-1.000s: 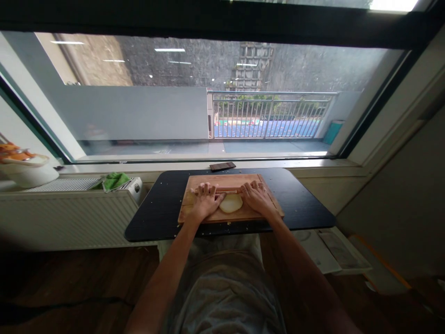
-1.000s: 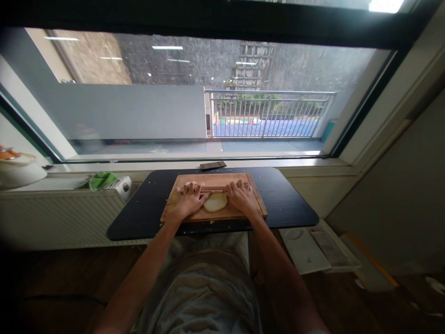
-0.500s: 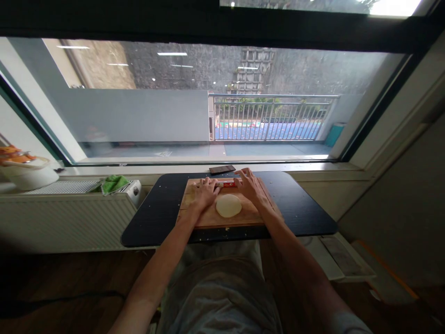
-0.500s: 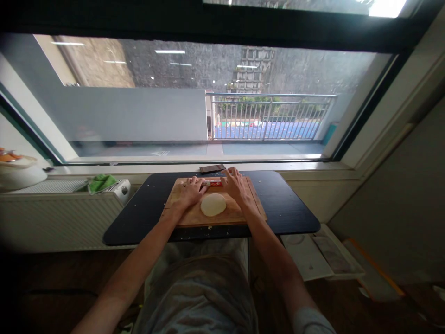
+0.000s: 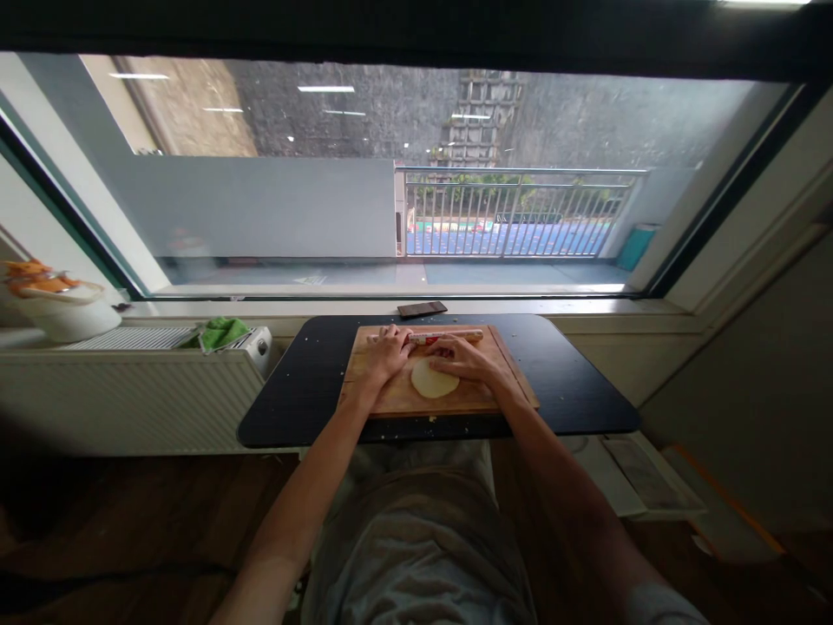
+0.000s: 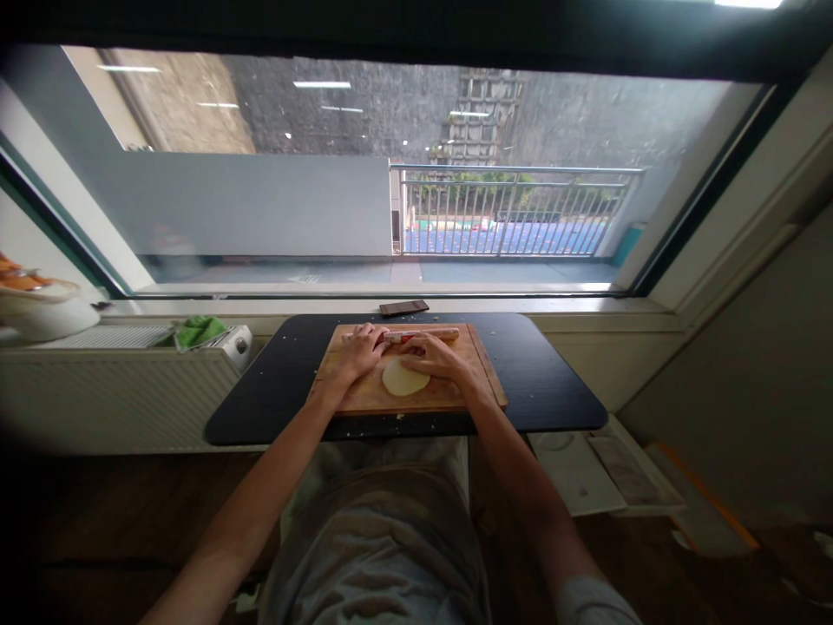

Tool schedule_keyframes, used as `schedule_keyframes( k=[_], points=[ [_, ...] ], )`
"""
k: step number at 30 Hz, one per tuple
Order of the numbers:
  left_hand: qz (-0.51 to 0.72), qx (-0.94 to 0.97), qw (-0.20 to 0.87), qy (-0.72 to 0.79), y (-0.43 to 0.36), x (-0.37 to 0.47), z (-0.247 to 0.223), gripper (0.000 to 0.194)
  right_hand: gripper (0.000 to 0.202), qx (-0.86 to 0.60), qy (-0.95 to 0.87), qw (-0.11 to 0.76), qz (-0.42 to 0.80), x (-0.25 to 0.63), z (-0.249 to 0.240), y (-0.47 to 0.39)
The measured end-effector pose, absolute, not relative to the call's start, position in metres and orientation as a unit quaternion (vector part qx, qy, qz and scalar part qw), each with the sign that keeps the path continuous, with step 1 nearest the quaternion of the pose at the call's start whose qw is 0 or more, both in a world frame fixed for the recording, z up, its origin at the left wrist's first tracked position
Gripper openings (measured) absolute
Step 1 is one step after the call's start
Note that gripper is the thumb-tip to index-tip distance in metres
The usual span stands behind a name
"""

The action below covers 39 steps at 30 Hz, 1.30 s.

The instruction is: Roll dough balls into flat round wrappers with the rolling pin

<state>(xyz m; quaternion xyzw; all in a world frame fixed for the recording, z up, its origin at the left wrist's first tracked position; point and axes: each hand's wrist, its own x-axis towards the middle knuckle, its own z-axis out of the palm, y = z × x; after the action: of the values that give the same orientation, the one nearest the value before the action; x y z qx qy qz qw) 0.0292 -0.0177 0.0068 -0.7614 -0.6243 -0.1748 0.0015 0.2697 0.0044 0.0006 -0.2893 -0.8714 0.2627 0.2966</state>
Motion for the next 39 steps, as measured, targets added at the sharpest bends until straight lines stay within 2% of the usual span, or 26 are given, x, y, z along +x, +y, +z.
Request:
schedule_keyframes(
  k=[9,18,24,26,29,31,33,37,39],
  points=[
    [-0.177,-0.764,0.002,-0.621,-0.021,0.028,0.008,0.032,0.046,-0.313,-0.875,0.246,0.274,0.275,0.005,0.001],
    [-0.189,-0.762,-0.002,-0.619,-0.018,0.027,0.004,0.035,0.054,-0.271,-0.862,0.252,0.345,0.27,0.009,0.002],
    [-0.199,-0.76,-0.004,-0.618,-0.018,0.028,0.002,0.031,0.037,-0.283,-0.841,0.283,0.363,0.264,0.028,-0.009],
    [-0.205,-0.761,-0.007,-0.615,-0.018,0.028,0.002,0.031,0.033,-0.303,-0.832,0.322,0.335,0.262,0.042,-0.014],
    [-0.206,-0.761,-0.004,-0.615,-0.019,0.029,0.002,0.031,0.026,-0.34,-0.827,0.389,0.219,0.259,0.064,-0.024],
    [-0.205,-0.758,0.004,-0.619,-0.019,0.029,0.003,0.031,0.024,-0.348,-0.833,0.4,0.158,0.258,0.073,-0.032],
    [-0.201,-0.758,0.007,-0.62,-0.019,0.03,0.002,0.031,0.021,-0.345,-0.859,0.359,0.121,0.259,0.074,-0.041],
    [-0.198,-0.763,-0.005,-0.615,-0.017,0.029,0.001,0.032,0.021,-0.294,-0.923,0.186,0.164,0.27,0.061,-0.051],
    [-0.203,-0.764,-0.008,-0.612,-0.016,0.029,0.001,0.032,0.027,-0.3,-0.917,0.194,0.18,0.278,0.055,-0.049]
  ],
)
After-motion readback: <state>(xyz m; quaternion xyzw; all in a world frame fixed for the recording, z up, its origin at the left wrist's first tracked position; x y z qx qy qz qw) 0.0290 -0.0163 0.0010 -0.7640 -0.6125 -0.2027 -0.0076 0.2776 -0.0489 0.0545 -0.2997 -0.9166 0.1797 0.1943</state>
